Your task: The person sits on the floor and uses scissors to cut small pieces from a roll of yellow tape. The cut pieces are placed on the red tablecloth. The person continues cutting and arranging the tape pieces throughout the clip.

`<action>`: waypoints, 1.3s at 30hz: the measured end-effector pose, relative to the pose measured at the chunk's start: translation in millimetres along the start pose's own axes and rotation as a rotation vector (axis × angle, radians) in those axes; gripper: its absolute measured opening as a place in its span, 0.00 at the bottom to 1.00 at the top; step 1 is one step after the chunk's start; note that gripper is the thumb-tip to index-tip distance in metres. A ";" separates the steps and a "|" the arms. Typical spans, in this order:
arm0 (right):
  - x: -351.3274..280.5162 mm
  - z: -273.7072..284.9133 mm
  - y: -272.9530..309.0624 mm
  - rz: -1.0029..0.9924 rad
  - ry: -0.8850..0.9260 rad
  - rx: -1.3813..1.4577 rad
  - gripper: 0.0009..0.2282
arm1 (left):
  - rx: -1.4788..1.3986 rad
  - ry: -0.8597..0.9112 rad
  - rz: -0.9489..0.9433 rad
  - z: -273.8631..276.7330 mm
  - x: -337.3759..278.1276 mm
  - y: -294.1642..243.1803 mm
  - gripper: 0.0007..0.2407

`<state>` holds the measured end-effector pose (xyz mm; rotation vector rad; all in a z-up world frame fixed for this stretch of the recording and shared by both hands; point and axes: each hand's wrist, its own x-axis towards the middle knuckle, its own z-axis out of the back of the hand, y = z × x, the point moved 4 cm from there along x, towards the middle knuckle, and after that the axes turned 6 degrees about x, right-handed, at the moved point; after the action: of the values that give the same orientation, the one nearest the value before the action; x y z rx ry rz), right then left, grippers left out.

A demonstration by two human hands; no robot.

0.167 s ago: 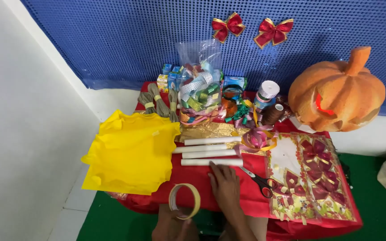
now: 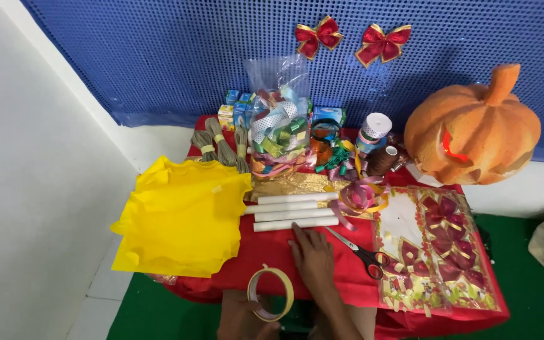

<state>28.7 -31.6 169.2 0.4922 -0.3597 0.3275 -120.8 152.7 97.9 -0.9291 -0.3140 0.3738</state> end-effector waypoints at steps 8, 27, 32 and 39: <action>5.9 25.5 6.1 -0.015 0.002 0.168 0.19 | 0.492 0.719 -0.127 18.3 17.2 -46.8 0.21; -78.3 74.2 46.1 -0.235 -0.067 0.943 0.10 | -1.026 -0.108 -0.169 11.1 -41.2 -102.7 0.34; -80.9 84.3 63.4 -0.172 -0.031 1.114 0.11 | -0.873 0.389 0.058 28.9 -41.0 -128.7 0.33; -80.3 114.7 60.9 -0.113 0.166 0.978 0.13 | -0.701 0.451 0.117 19.8 -49.1 -105.7 0.27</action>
<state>-95.2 -56.9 254.8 1.4280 0.0189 0.4214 -154.3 87.8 190.9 -1.6885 0.0388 0.1445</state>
